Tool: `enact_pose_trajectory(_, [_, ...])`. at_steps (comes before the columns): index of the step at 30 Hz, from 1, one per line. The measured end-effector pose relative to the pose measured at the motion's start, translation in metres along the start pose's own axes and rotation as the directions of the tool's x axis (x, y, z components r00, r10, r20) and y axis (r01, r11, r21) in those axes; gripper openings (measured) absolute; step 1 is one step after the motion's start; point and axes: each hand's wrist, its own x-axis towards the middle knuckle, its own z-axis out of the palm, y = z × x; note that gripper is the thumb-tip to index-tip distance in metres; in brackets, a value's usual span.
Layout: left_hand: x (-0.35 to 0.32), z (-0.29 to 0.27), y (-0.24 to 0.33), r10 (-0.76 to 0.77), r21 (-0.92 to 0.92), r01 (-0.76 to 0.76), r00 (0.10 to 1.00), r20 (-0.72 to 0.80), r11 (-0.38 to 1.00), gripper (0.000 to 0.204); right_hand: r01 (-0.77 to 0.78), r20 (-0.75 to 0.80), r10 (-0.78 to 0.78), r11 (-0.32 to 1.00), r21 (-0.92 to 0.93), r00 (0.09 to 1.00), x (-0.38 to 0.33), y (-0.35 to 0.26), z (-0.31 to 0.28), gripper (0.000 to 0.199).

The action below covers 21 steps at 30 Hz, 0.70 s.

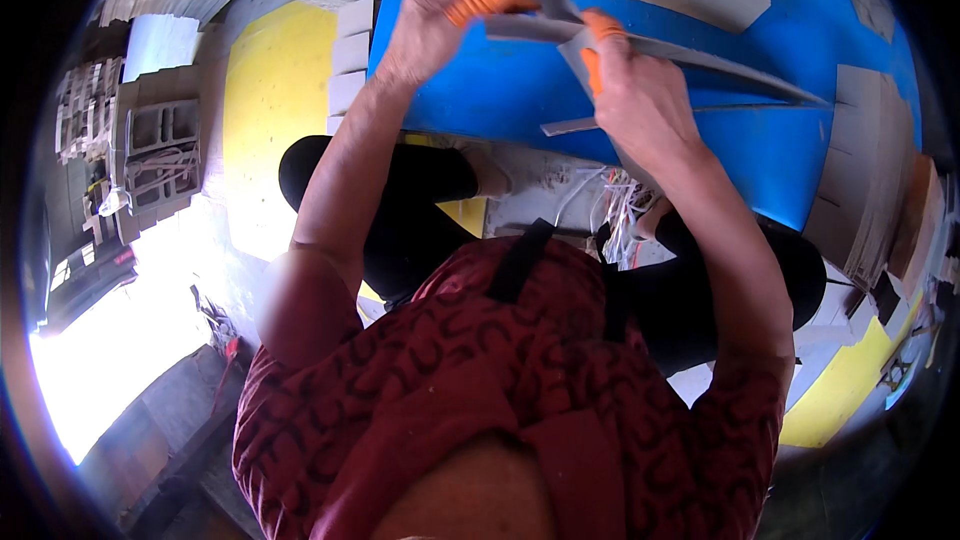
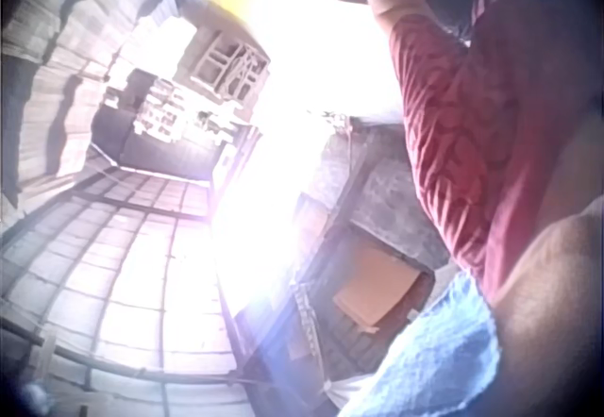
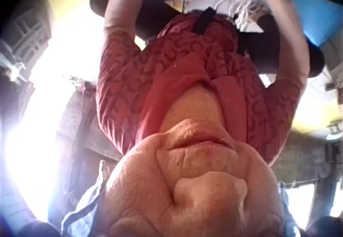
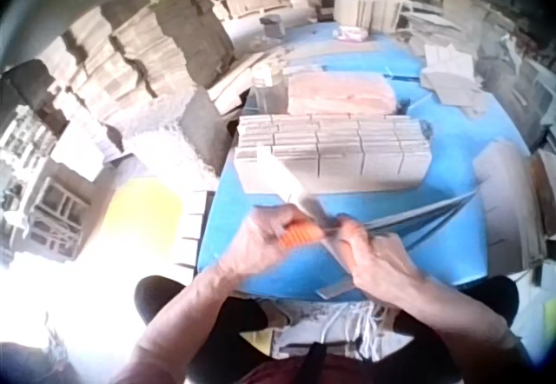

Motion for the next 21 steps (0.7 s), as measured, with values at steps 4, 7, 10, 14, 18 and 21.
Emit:
enact_pose_trajectory(4, [0.040,-0.003,-0.035,-0.109,0.104,0.162,0.913,-0.393,0.981,0.015,-0.121,-0.021,0.122,0.992,0.044,0.992,-0.005,0.004,-0.018,0.068])
enact_pose_trajectory(7, [0.054,-0.008,-0.055,0.096,0.613,0.157,0.928,-0.359,0.774,0.012,-0.124,-0.006,0.125,0.989,0.086,0.992,-0.006,0.005,-0.018,0.072])
enact_pose_trajectory(10, [0.064,-0.025,-0.081,0.186,0.389,-0.088,0.957,-0.221,0.917,0.016,-0.150,0.036,0.147,0.986,0.071,0.988,-0.007,0.004,-0.019,0.073])
enact_pose_trajectory(14, [0.059,-0.026,-0.070,0.087,0.312,-0.013,0.970,-0.225,0.950,0.014,-0.121,0.024,0.120,0.991,0.050,0.992,-0.011,0.010,-0.020,0.072])
enact_pose_trajectory(18, [0.037,-0.021,-0.034,-0.114,0.191,0.133,0.987,-0.111,0.973,0.008,-0.080,0.027,0.078,0.995,0.058,0.997,-0.008,0.004,-0.024,0.067])
enact_pose_trajectory(21, [0.021,-0.017,-0.027,-0.195,0.041,0.197,0.980,-0.043,0.980,0.014,-0.052,0.060,0.046,0.994,0.099,0.997,-0.005,-0.004,-0.026,0.066])
